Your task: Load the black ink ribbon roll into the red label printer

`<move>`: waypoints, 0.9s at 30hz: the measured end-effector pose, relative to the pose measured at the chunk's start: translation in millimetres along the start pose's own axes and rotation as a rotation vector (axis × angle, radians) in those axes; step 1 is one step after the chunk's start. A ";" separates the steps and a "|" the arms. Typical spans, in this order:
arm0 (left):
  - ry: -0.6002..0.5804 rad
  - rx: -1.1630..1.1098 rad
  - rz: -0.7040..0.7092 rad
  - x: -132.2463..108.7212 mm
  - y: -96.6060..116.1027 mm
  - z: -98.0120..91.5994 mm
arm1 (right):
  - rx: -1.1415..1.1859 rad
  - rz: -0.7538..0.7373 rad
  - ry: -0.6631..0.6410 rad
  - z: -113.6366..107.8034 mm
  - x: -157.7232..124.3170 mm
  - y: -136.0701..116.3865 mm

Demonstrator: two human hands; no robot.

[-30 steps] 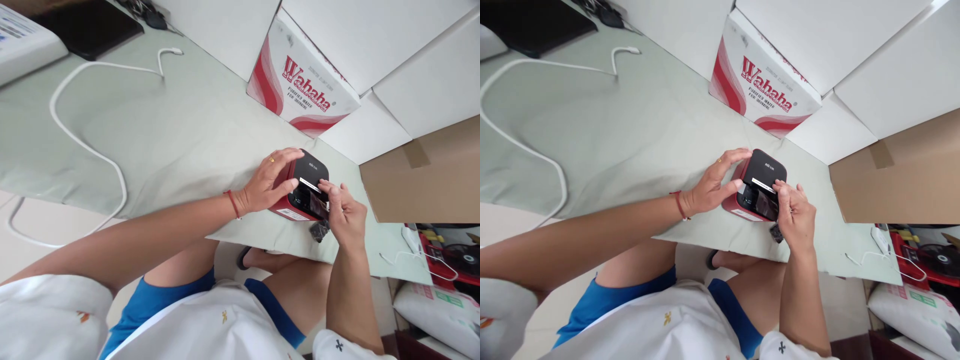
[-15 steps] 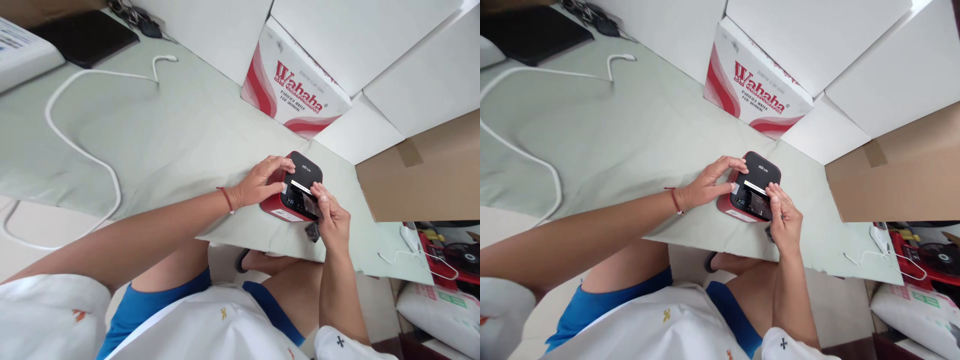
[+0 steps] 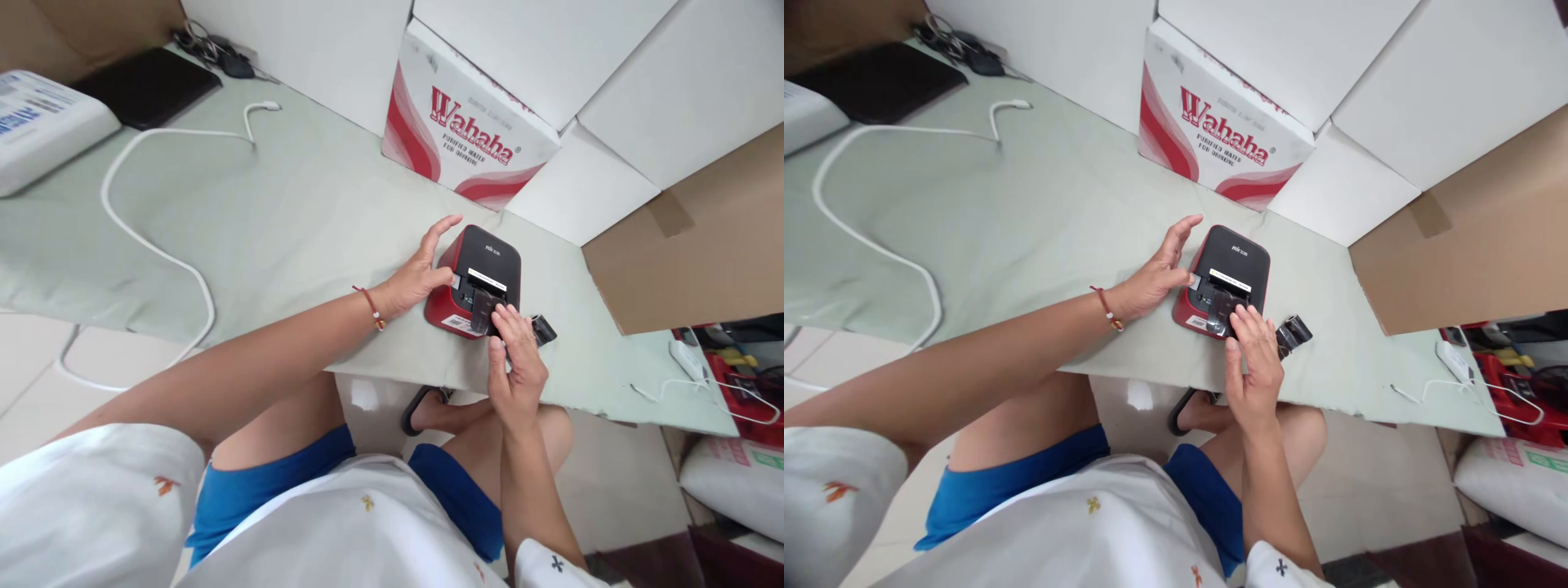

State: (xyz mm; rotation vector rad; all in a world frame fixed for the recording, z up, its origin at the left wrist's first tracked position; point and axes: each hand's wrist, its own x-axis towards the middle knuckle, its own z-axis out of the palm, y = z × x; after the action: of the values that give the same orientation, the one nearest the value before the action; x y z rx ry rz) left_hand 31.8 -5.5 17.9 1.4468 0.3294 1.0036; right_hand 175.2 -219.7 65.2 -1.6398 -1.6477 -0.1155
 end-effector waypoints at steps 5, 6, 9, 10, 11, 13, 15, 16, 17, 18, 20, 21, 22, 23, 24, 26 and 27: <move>-0.015 -0.033 -0.017 -2.9 -5.6 -0.2 | -0.029 0.000 0.024 6.6 -0.7 -1.3; -0.019 -0.038 -0.021 -3.2 -7.0 -1.1 | -0.022 -0.001 0.032 7.7 -0.8 -2.0; -0.024 -0.035 -0.069 -3.3 -10.1 -4.0 | 0.023 0.013 0.040 5.9 0.6 -4.3; -0.025 -0.031 -0.091 -3.0 -10.7 -4.7 | 0.046 0.024 0.036 3.1 2.7 -4.7; -0.026 -0.030 -0.110 -2.6 -11.1 -5.1 | 0.076 0.039 0.029 -0.8 6.2 -4.7; -0.027 -0.032 -0.132 -1.7 -11.2 -5.2 | 0.144 0.116 0.012 -10.8 18.3 -2.6; -0.031 -0.049 -0.132 -0.8 -10.8 -4.6 | 0.211 0.249 0.022 -21.1 37.8 2.6; -0.038 -0.063 -0.129 -0.5 -10.6 -4.1 | 0.240 0.315 0.024 -25.3 50.0 6.2; -0.045 -0.080 -0.125 -0.2 -10.3 -3.7 | 0.260 0.365 0.010 -28.4 63.4 10.1; -0.051 -0.097 -0.122 0.1 -10.2 -3.3 | 0.263 0.390 -0.029 -30.2 77.5 14.1; -0.051 -0.122 -0.122 0.4 -10.3 -2.7 | 0.199 0.370 -0.178 -29.2 105.5 20.7; -0.048 -0.127 -0.124 0.5 -10.4 -2.6 | 0.123 0.338 -0.266 -26.6 118.5 22.8; -0.046 -0.130 -0.125 0.4 -10.5 -2.5 | 0.020 0.300 -0.345 -22.6 130.4 23.9; -0.050 -0.133 -0.125 0.3 -10.6 -2.4 | -0.099 0.260 -0.423 -17.5 141.0 24.0; -0.055 -0.135 -0.123 0.1 -10.4 -2.3 | -0.215 0.220 -0.502 -11.5 150.2 23.3; -0.064 -0.140 -0.118 -0.4 -9.2 -2.0 | -0.392 0.159 -0.657 1.5 164.9 20.9; -0.066 -0.145 -0.121 -0.6 -8.0 -1.8 | -0.441 0.142 -0.723 8.1 170.7 19.7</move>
State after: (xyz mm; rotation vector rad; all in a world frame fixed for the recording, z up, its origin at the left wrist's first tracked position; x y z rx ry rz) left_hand 33.0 -3.3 10.0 1.3104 0.2872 0.8630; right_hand 214.6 -74.5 148.7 -2.3099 -2.1265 0.2321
